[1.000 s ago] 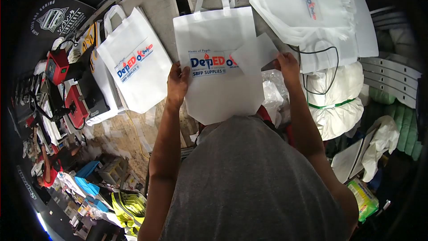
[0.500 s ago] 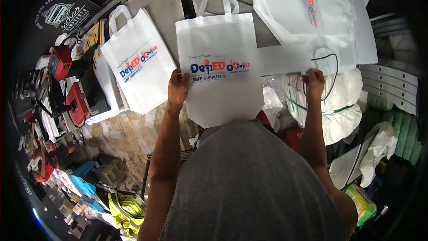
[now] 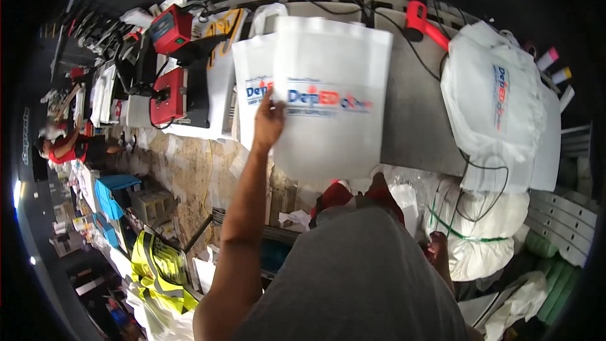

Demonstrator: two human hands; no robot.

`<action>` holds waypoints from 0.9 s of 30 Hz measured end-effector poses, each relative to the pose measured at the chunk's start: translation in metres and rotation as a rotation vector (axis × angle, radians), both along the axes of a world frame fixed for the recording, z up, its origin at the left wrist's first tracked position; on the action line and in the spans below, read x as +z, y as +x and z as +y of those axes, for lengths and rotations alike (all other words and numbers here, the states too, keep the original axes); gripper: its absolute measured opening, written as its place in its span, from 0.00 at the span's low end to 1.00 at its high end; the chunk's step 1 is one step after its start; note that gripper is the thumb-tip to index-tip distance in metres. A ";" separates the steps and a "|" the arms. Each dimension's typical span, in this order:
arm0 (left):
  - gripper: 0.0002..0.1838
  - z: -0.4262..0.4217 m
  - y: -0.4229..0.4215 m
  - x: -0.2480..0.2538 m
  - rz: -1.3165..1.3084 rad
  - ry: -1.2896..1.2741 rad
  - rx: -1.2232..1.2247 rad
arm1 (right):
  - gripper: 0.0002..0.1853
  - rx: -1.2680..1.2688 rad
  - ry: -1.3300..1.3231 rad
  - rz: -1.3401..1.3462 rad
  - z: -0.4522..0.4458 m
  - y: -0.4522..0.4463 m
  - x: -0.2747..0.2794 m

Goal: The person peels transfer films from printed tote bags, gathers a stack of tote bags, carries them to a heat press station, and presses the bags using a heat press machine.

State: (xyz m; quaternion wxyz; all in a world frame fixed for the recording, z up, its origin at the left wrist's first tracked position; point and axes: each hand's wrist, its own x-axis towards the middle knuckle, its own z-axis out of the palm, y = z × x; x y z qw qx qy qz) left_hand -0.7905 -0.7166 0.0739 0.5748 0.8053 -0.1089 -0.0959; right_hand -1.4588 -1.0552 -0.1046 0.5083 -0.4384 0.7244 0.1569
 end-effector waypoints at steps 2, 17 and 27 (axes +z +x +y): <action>0.28 0.036 0.035 -0.005 -0.008 0.213 0.122 | 0.13 0.126 -0.051 0.000 0.005 0.033 0.015; 0.18 0.085 0.098 -0.055 -0.286 0.539 0.084 | 0.12 0.257 -0.180 -0.118 0.000 0.106 0.070; 0.14 0.034 0.079 -0.064 -0.417 0.644 -0.332 | 0.16 0.247 -0.100 -0.026 0.032 0.061 0.059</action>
